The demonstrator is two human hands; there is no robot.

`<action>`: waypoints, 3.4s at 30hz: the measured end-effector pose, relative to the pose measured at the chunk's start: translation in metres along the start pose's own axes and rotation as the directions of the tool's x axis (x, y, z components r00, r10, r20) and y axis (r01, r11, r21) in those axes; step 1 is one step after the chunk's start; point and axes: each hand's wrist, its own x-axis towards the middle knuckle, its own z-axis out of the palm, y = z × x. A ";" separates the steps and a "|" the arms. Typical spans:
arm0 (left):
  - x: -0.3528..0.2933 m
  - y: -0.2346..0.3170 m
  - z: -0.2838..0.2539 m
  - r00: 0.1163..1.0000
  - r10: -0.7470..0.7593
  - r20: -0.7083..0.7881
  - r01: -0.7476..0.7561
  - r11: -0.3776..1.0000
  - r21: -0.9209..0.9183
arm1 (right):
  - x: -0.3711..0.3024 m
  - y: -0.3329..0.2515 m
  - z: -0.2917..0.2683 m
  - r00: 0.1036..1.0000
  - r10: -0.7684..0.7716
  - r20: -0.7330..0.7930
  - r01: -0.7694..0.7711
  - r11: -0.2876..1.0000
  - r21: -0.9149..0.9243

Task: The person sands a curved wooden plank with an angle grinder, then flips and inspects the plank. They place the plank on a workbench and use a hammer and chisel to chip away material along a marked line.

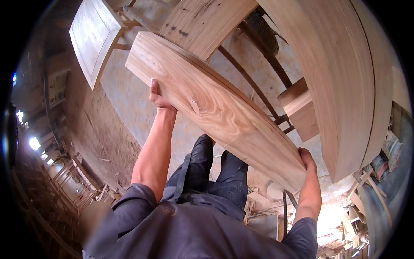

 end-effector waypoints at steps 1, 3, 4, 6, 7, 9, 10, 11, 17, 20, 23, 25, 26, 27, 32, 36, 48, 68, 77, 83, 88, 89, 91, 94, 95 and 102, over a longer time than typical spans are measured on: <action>-0.008 0.004 -0.005 1.000 0.002 -0.017 -0.002 1.000 0.003 | -0.013 -0.003 0.004 0.998 0.066 0.011 -0.067 0.996 0.060; -0.018 0.012 -0.014 1.000 0.007 -0.030 -0.007 1.000 -0.001 | -0.024 0.014 0.006 0.998 0.056 0.015 -0.056 0.998 0.042; -0.022 0.018 -0.020 1.000 -0.006 0.002 0.006 0.999 -0.037 | -0.028 0.020 0.008 0.999 0.046 0.018 -0.047 0.998 0.032; -0.039 0.035 -0.033 0.998 -0.027 0.051 0.032 0.995 -0.096 | -0.055 0.020 0.014 0.990 0.134 0.039 -0.135 0.991 0.011; -0.047 0.047 -0.032 0.999 -0.039 0.031 0.041 0.996 -0.085 | -0.066 0.024 0.016 0.989 0.145 0.037 -0.145 0.989 0.004; -0.070 0.071 -0.030 0.999 -0.048 -0.010 0.048 0.997 -0.065 | -0.100 0.021 0.020 0.994 0.091 0.053 -0.084 0.990 -0.115; -0.080 0.086 -0.026 0.999 -0.040 -0.006 0.040 0.997 -0.065 | -0.121 0.012 0.022 0.997 0.020 0.073 -0.003 0.975 -0.221; -0.091 0.102 -0.022 0.999 -0.033 0.005 0.033 0.997 -0.069 | -0.137 0.011 0.023 0.997 -0.011 0.071 0.031 0.954 -0.300; -0.114 0.181 -0.040 0.994 -0.073 -0.086 0.062 0.990 -0.129 | -0.225 -0.015 0.045 0.989 0.146 -0.002 -0.144 0.977 -0.158; -0.112 0.220 -0.048 0.995 -0.045 0.086 0.065 0.967 -0.247 | -0.281 -0.062 0.068 0.993 0.018 -0.120 -0.058 0.939 -0.339; -0.099 0.258 -0.058 0.994 -0.075 0.080 0.099 0.929 -0.357 | -0.311 -0.104 0.087 0.972 -0.082 -0.219 -0.023 0.898 -0.439; -0.067 0.280 -0.060 0.995 -0.069 0.071 0.089 0.931 -0.353 | -0.322 -0.135 0.097 0.976 -0.075 -0.206 -0.022 0.903 -0.430; -0.049 0.293 -0.063 0.995 -0.078 0.057 0.093 0.932 -0.351 | -0.323 -0.155 0.098 0.984 -0.042 -0.170 -0.030 0.917 -0.399; -0.028 0.307 -0.067 0.989 -0.086 0.117 0.124 0.917 -0.378 | -0.313 -0.158 0.102 0.986 0.023 -0.165 -0.075 0.944 -0.320; 0.042 0.407 -0.040 0.995 -0.093 0.032 0.099 0.927 -0.363 | -0.398 -0.291 0.177 0.978 -0.118 -0.171 0.039 0.913 -0.406; 0.083 0.457 -0.027 0.999 -0.011 0.047 0.030 0.908 -0.419 | -0.396 -0.350 0.194 0.983 -0.058 -0.174 0.034 0.990 -0.134; 0.213 0.493 0.066 0.983 -0.087 0.161 0.136 0.936 -0.326 | -0.327 -0.383 0.167 0.983 0.033 -0.182 -0.006 0.989 0.147; 0.257 0.481 0.357 0.807 -0.350 0.475 0.310 0.936 0.164 | -0.346 -0.365 0.303 0.923 0.026 -0.384 0.173 0.864 0.473; 0.312 0.464 0.454 0.639 -0.542 0.546 0.366 0.838 0.404 | -0.342 -0.398 0.397 0.899 0.122 -0.421 0.249 0.648 0.720; 0.411 0.454 0.510 0.575 -0.649 0.499 0.424 0.758 0.496 | -0.391 -0.523 0.447 0.891 0.298 -0.341 0.120 0.571 0.812; 0.499 0.491 0.553 0.538 -0.764 0.356 0.513 0.632 0.581 | -0.440 -0.641 0.473 0.882 0.405 -0.242 0.005 0.504 0.864; 0.521 0.495 0.556 0.561 -0.740 0.371 0.507 0.662 0.552 | -0.446 -0.661 0.467 0.882 0.411 -0.230 -0.007 0.500 0.866; 0.535 0.493 0.565 0.556 -0.732 0.394 0.494 0.672 0.551 | -0.457 -0.689 0.483 0.869 0.443 -0.220 -0.007 0.455 0.891; 0.563 0.514 0.579 0.590 -0.741 0.320 0.512 0.650 0.561 | -0.454 -0.727 0.469 0.870 0.442 -0.218 -0.010 0.457 0.889; 0.572 0.516 0.586 0.576 -0.745 0.337 0.521 0.652 0.551 | -0.456 -0.736 0.468 0.868 0.448 -0.216 -0.010 0.451 0.893; 0.621 0.516 0.623 0.553 -0.719 0.421 0.542 0.695 0.473 | -0.461 -0.779 0.429 0.844 0.465 -0.266 0.019 0.470 0.883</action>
